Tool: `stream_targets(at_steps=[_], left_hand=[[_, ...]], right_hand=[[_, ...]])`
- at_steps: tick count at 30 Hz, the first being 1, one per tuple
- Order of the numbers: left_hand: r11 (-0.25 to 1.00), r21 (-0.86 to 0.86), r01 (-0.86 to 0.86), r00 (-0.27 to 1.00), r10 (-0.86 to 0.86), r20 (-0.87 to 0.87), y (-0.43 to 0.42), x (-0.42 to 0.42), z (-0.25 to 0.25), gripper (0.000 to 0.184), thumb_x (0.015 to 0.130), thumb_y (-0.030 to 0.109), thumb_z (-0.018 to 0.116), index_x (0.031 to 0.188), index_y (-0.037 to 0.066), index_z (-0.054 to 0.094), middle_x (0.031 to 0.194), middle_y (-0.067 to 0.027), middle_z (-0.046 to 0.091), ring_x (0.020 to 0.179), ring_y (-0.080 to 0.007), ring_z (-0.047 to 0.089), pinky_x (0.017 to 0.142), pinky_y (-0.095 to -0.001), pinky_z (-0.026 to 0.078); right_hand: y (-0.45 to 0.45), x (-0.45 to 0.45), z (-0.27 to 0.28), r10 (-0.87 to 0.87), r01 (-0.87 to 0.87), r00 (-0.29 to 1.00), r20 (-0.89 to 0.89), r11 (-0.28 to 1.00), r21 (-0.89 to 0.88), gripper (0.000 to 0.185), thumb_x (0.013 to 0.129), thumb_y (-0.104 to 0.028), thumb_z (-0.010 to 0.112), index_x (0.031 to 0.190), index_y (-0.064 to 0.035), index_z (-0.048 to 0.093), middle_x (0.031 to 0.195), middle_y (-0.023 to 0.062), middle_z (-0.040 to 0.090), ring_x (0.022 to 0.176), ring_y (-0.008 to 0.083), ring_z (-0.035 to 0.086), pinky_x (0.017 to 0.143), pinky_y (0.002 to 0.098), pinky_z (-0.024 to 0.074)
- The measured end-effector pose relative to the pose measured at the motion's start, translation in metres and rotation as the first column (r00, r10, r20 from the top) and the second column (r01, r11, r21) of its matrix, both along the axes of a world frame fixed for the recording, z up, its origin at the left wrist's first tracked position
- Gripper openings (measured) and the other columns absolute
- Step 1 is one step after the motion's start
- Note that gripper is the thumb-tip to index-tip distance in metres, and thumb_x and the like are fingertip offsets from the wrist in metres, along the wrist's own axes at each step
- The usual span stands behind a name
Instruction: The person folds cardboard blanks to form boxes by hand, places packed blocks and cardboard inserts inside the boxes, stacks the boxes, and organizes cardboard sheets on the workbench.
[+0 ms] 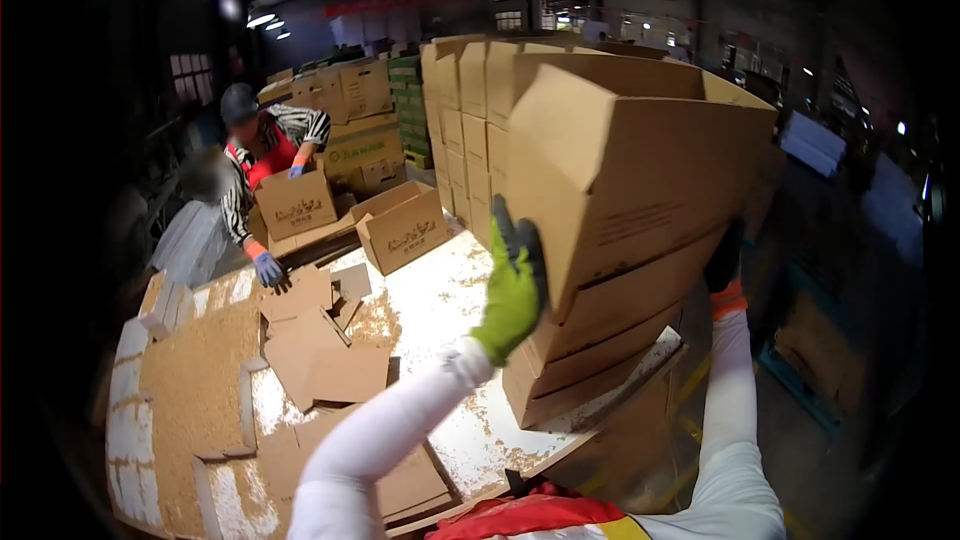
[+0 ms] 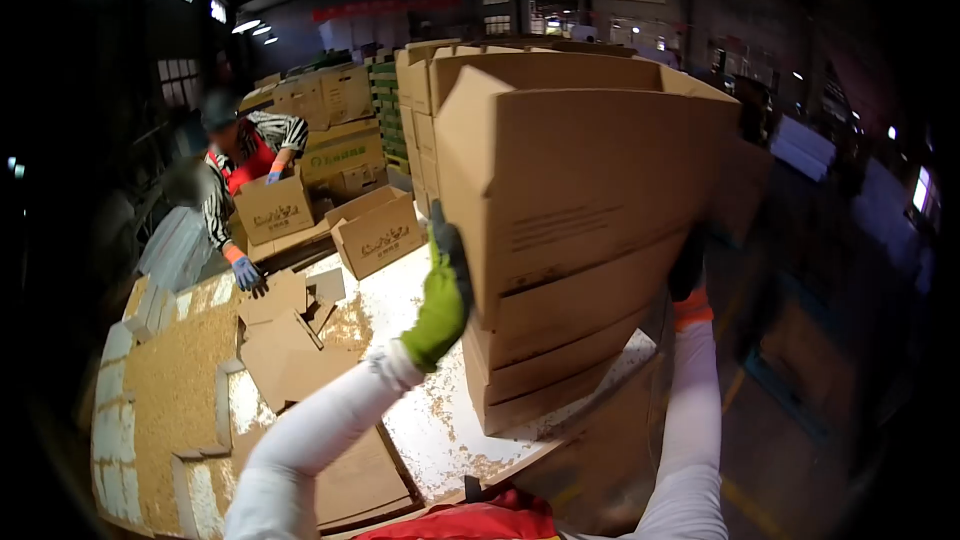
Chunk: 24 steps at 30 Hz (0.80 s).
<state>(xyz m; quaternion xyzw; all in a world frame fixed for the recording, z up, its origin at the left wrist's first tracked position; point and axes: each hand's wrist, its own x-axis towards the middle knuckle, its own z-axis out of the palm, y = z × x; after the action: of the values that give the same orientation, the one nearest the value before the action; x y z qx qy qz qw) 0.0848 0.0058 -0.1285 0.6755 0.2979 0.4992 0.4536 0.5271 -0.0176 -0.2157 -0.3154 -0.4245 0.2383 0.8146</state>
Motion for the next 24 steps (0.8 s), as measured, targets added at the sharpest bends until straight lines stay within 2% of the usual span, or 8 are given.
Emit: stream_targets(at_steps=[4, 7, 10, 12, 14, 16, 22, 24], left_hand=[[0.975, 0.119, -0.187, 0.980, 0.177, 0.089, 0.011, 0.030, -0.014, 0.072, 0.102, 0.040, 0.045, 0.153, 0.000, 0.012, 0.155, -0.0263, 0.022, 0.144, -0.0367, 0.026, 0.116, -0.0377, 0.025], [0.994, -0.106, 0.006, 0.949, 0.028, 0.315, 0.011, -0.003, -0.045, 0.080, 0.098, 0.042, 0.053, 0.151, -0.003, 0.013, 0.157, -0.0255, 0.018, 0.146, -0.0340, 0.020, 0.117, -0.0377, 0.022], [0.971, -0.047, -0.233, 0.972, 0.232, -0.026, 0.044, -0.017, -0.237, 0.084, 0.095, 0.048, 0.056, 0.153, 0.002, 0.015, 0.159, -0.0191, 0.015, 0.145, -0.0292, 0.017, 0.115, -0.0404, 0.024], [0.871, -0.487, -0.057, 0.996, 0.020, -0.082, 0.038, 0.000, -0.306, 0.077, 0.096, 0.053, 0.049, 0.153, 0.010, 0.019, 0.156, -0.0169, 0.023, 0.139, -0.0290, 0.027, 0.109, -0.0434, 0.032], [0.693, -0.712, 0.112, 0.984, -0.177, -0.018, 0.032, 0.012, -0.311, 0.071, 0.098, 0.058, 0.042, 0.153, 0.017, 0.023, 0.153, -0.0148, 0.030, 0.133, -0.0289, 0.038, 0.103, -0.0464, 0.040], [0.740, -0.626, 0.245, 0.950, -0.314, 0.001, 0.017, 0.016, -0.319, 0.079, 0.095, 0.063, 0.043, 0.154, 0.016, 0.019, 0.152, -0.0197, 0.030, 0.132, -0.0349, 0.037, 0.104, -0.0463, 0.037], [0.705, -0.695, 0.141, 0.988, -0.148, 0.050, 0.002, 0.135, -0.394, 0.106, 0.086, 0.072, 0.048, 0.153, 0.001, 0.007, 0.152, -0.0345, 0.020, 0.141, -0.0497, 0.019, 0.116, -0.0443, 0.020], [0.698, -0.703, 0.136, 0.991, -0.102, 0.090, 0.007, 0.171, -0.404, 0.107, 0.087, 0.071, 0.050, 0.152, -0.003, 0.008, 0.152, -0.0355, 0.019, 0.142, -0.0494, 0.018, 0.117, -0.0436, 0.019]], right_hand=[[-0.018, -0.018, 0.004, -0.485, 0.523, 0.834, 0.264, 0.847, -0.094, 0.054, 0.106, -0.039, 0.037, 0.138, 0.0043, 0.044, 0.133, 0.0139, 0.055, 0.117, 0.0211, 0.053, 0.104, 0.0339, 0.0388], [0.008, 0.033, -0.033, -0.632, 0.659, 0.649, 0.424, 0.745, 0.102, 0.049, 0.106, -0.034, 0.038, 0.138, 0.0021, 0.045, 0.130, 0.0129, 0.056, 0.110, 0.0202, 0.054, 0.100, 0.0335, 0.0411], [0.003, 0.009, -0.027, -0.596, 0.622, 0.671, 0.441, 0.776, 0.104, 0.047, 0.106, -0.033, 0.037, 0.138, 0.0003, 0.045, 0.128, 0.0117, 0.057, 0.110, 0.0198, 0.054, 0.100, 0.0328, 0.0409], [0.004, 0.028, -0.028, -0.542, 0.552, 0.742, 0.394, 0.828, 0.099, 0.047, 0.106, -0.033, 0.037, 0.140, -0.0003, 0.044, 0.131, 0.0111, 0.055, 0.112, 0.0199, 0.053, 0.099, 0.0324, 0.0410], [0.006, 0.047, -0.024, -0.469, 0.447, 0.816, 0.336, 0.882, 0.146, 0.050, 0.106, -0.034, 0.037, 0.143, -0.0014, 0.039, 0.138, 0.0112, 0.050, 0.117, 0.0202, 0.051, 0.101, 0.0323, 0.0404], [-0.005, 0.045, -0.023, -0.412, 0.393, 0.871, 0.269, 0.911, 0.125, 0.053, 0.106, -0.036, 0.036, 0.147, -0.0032, 0.034, 0.145, 0.0111, 0.043, 0.125, 0.0212, 0.046, 0.105, 0.0329, 0.0372], [-0.003, 0.070, 0.013, -0.138, 0.184, 0.911, -0.389, 0.980, 0.083, 0.058, 0.104, -0.043, 0.032, 0.151, -0.0081, 0.028, 0.152, 0.0089, 0.034, 0.138, 0.0249, 0.034, 0.116, 0.0358, 0.0249], [0.002, 0.158, -0.022, -0.094, 0.108, 0.980, -0.173, 0.992, 0.073, 0.059, 0.105, -0.043, 0.033, 0.152, -0.0073, 0.026, 0.154, 0.0082, 0.030, 0.139, 0.0244, 0.032, 0.117, 0.0364, 0.0241]])
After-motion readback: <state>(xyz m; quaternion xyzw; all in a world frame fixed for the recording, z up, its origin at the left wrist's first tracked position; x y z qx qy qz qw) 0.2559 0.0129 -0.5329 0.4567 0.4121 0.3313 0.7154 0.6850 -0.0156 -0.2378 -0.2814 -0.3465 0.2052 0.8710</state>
